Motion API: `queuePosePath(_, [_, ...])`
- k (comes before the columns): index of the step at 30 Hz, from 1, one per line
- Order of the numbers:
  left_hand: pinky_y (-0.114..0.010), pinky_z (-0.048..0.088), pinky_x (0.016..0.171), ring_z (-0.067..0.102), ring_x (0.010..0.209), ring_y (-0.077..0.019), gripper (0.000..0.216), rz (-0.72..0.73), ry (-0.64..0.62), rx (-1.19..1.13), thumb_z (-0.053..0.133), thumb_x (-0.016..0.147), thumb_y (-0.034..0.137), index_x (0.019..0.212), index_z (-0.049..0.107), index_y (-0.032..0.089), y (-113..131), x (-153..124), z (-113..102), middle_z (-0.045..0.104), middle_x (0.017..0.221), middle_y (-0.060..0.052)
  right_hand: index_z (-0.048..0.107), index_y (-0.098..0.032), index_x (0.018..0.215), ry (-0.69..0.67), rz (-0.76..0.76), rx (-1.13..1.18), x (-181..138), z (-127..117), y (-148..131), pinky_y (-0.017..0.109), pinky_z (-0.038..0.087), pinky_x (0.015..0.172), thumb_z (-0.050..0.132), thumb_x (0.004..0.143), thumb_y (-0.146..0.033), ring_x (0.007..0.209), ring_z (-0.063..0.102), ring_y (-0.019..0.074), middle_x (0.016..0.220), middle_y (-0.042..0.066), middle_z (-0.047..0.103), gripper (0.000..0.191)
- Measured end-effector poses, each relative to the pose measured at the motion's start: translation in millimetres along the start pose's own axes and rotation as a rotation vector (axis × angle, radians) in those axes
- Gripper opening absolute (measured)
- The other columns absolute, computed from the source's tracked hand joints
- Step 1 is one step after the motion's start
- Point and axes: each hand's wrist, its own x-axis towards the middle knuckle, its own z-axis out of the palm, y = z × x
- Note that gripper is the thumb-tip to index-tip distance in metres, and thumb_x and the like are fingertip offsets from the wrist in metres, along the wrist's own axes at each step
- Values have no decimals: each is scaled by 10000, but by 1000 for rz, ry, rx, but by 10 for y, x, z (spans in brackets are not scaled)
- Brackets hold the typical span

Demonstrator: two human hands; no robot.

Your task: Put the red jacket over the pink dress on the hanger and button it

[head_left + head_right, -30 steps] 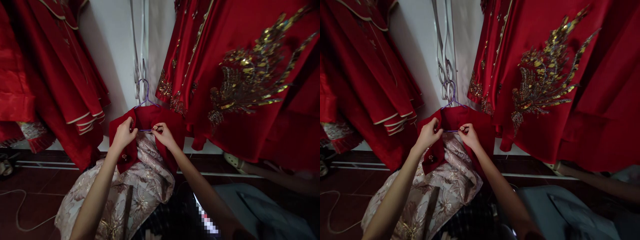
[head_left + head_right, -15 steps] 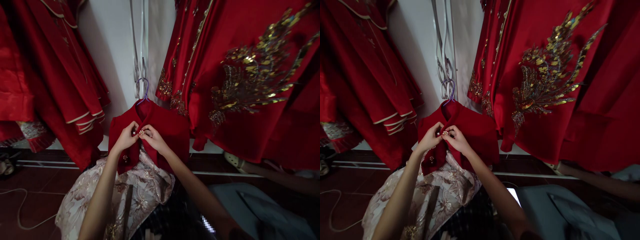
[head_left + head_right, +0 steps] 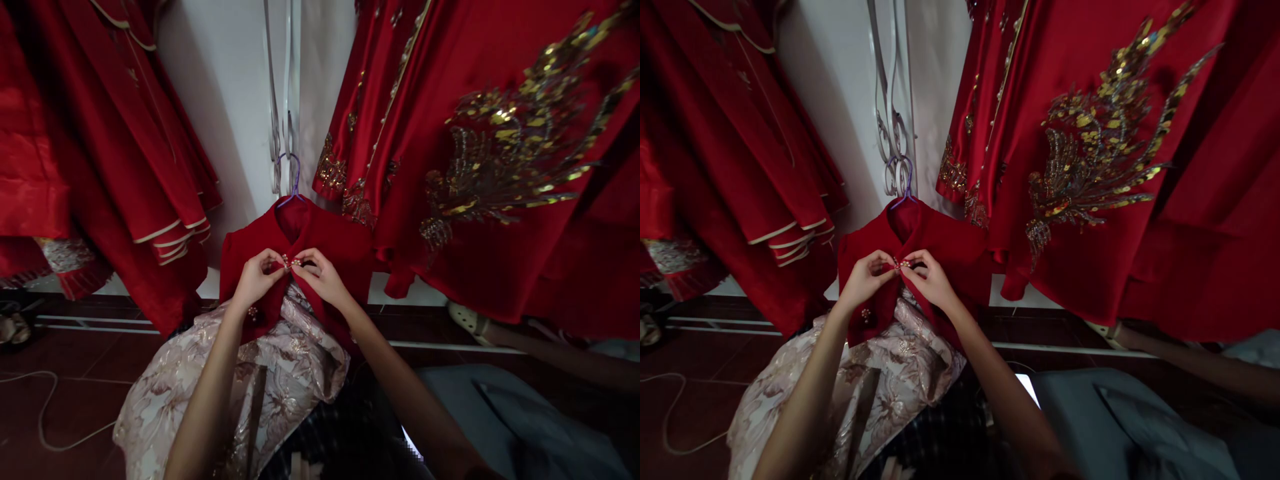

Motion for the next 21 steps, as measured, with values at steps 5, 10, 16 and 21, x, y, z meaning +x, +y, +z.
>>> queuePosePath(5, [-240, 448, 742, 599, 768, -126, 121, 29, -52, 218, 568, 750, 204, 866, 589, 177, 158, -19, 8, 648, 850, -8, 543, -195, 959, 30, -50, -101, -24, 20, -84, 252, 489, 738, 601, 786, -301, 809, 596, 121, 941, 38, 597, 211])
queuePosePath(10, [-255, 457, 738, 613, 780, -144, 176, -16, 23, 238, 584, 764, 285, 892, 629, 172, 106, -31, -1, 680, 898, -35, 559, -188, 964, 61, -50, -124, -47, -12, -141, 244, 492, 705, 607, 787, -318, 799, 612, 126, 952, 52, 623, 225])
queuePosePath(16, [-280, 485, 775, 638, 829, -168, 259, -82, 28, 14, 630, 739, 350, 877, 641, 131, -17, -22, 1, 692, 915, -86, 608, -180, 936, 89, -72, -189, -24, -37, -100, 261, 499, 747, 611, 785, -319, 810, 624, 137, 907, 53, 661, 205])
queuePosePath(21, [-262, 480, 736, 637, 811, -163, 267, -52, -31, 153, 604, 760, 351, 928, 644, 147, 73, -43, -40, 693, 924, -68, 630, -187, 937, 105, -97, -270, -14, -12, -123, 248, 503, 719, 604, 789, -311, 799, 636, 135, 881, 37, 679, 195])
